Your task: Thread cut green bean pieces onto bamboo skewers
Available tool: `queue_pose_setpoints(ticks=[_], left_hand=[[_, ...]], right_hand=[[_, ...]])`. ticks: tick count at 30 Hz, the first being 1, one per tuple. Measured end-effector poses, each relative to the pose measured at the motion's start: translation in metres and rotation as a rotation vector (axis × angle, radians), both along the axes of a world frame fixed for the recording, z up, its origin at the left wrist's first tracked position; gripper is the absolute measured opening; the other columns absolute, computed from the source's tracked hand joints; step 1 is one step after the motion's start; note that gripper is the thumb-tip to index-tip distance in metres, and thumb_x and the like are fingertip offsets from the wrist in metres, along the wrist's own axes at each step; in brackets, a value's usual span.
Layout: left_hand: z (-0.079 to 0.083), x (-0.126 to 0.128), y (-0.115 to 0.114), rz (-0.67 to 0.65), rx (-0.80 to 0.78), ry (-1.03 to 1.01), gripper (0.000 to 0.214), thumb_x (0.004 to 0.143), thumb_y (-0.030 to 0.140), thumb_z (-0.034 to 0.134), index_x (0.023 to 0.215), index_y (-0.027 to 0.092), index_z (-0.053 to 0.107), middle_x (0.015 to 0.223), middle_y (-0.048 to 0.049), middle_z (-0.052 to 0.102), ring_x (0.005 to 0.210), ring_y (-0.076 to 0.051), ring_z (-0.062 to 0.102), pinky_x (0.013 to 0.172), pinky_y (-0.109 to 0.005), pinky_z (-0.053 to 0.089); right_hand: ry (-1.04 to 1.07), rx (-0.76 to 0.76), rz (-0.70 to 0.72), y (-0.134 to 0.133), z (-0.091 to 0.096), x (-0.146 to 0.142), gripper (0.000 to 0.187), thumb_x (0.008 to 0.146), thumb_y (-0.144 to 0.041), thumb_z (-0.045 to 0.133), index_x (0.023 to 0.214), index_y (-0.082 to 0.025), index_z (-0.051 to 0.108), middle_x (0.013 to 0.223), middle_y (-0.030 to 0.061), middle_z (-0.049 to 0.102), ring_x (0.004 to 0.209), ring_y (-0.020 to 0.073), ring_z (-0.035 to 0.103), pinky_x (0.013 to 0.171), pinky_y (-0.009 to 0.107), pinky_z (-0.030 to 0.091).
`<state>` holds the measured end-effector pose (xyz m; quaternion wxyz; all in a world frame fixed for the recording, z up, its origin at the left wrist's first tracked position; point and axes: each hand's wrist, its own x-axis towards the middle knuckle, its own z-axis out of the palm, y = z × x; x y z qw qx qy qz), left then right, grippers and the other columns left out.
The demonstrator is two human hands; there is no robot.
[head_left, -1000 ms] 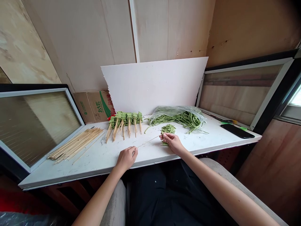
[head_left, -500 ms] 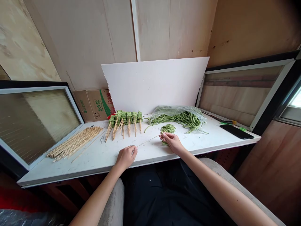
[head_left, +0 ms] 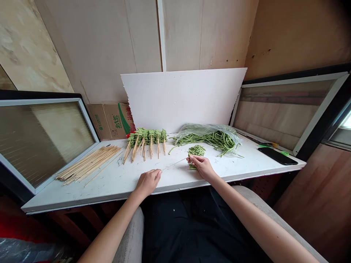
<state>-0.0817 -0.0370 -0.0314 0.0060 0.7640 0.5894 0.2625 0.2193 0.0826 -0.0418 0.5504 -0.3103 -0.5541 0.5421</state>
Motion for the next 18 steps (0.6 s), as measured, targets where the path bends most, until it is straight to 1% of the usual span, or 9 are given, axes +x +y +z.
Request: queue_pose_setpoints(ticks=[4, 6, 9, 10, 13, 15, 18], left_hand=[[-0.002, -0.001, 0.0, -0.008, 0.002, -0.032, 0.038, 0.109, 0.04, 0.039, 0.104, 0.027, 0.075, 0.094, -0.0052, 0.078, 0.089, -0.023, 0.073, 0.076, -0.028, 0.051], [-0.002, -0.002, 0.002, -0.019, 0.005, -0.044, 0.039, 0.109, 0.04, 0.038, 0.107, 0.027, 0.075, 0.099, -0.0056, 0.079, 0.093, -0.023, 0.073, 0.079, -0.029, 0.052], [-0.005, -0.005, 0.004, -0.023, 0.071, -0.098, 0.038, 0.11, 0.039, 0.037, 0.115, 0.025, 0.072, 0.113, -0.0069, 0.078, 0.1, -0.022, 0.073, 0.084, -0.03, 0.053], [-0.006, -0.006, 0.006, -0.011, 0.106, -0.128, 0.036, 0.11, 0.039, 0.039, 0.116, 0.024, 0.071, 0.113, -0.0072, 0.078, 0.1, -0.022, 0.073, 0.085, -0.03, 0.053], [-0.009, -0.009, 0.008, 0.057, 0.195, -0.211, 0.027, 0.108, 0.037, 0.046, 0.11, 0.023, 0.07, 0.098, -0.0058, 0.078, 0.089, -0.021, 0.073, 0.079, -0.029, 0.052], [-0.011, -0.009, 0.008, 0.082, 0.21, -0.238, 0.023, 0.106, 0.031, 0.049, 0.103, 0.023, 0.069, 0.089, -0.0035, 0.077, 0.081, -0.019, 0.072, 0.075, -0.028, 0.05], [-0.011, -0.007, 0.007, 0.073, 0.196, -0.251, 0.022, 0.103, 0.023, 0.047, 0.099, 0.023, 0.069, 0.084, -0.0017, 0.076, 0.079, -0.017, 0.071, 0.074, -0.026, 0.049]], right_hand=[[-0.033, 0.047, -0.004, 0.0, -0.001, -0.001, 0.043, 0.078, -0.06, 0.085, 0.097, -0.022, 0.085, 0.097, 0.0094, 0.081, 0.086, 0.0216, 0.07, 0.074, 0.034, 0.053], [-0.033, 0.048, -0.012, 0.0, 0.0, -0.002, 0.045, 0.078, -0.061, 0.085, 0.098, -0.021, 0.085, 0.097, 0.0091, 0.08, 0.086, 0.0214, 0.069, 0.074, 0.034, 0.053], [-0.004, 0.031, -0.064, 0.0, 0.0, -0.002, 0.046, 0.074, -0.061, 0.087, 0.099, -0.022, 0.085, 0.096, 0.0081, 0.08, 0.084, 0.0207, 0.068, 0.073, 0.033, 0.054], [0.012, 0.021, -0.09, 0.0, 0.001, -0.002, 0.047, 0.073, -0.061, 0.088, 0.099, -0.022, 0.085, 0.096, 0.0075, 0.079, 0.083, 0.0202, 0.068, 0.072, 0.033, 0.054], [0.045, -0.009, -0.148, -0.004, 0.006, 0.0, 0.046, 0.071, -0.059, 0.09, 0.097, -0.021, 0.084, 0.094, 0.0073, 0.079, 0.079, 0.0197, 0.067, 0.071, 0.034, 0.054], [0.036, -0.019, -0.154, -0.008, 0.01, 0.001, 0.047, 0.071, -0.06, 0.09, 0.097, -0.02, 0.084, 0.094, 0.0086, 0.078, 0.08, 0.021, 0.067, 0.071, 0.035, 0.055], [0.012, -0.021, -0.178, -0.014, 0.017, 0.0, 0.05, 0.071, -0.062, 0.089, 0.097, -0.02, 0.084, 0.095, 0.0098, 0.079, 0.087, 0.0247, 0.069, 0.07, 0.035, 0.054]])
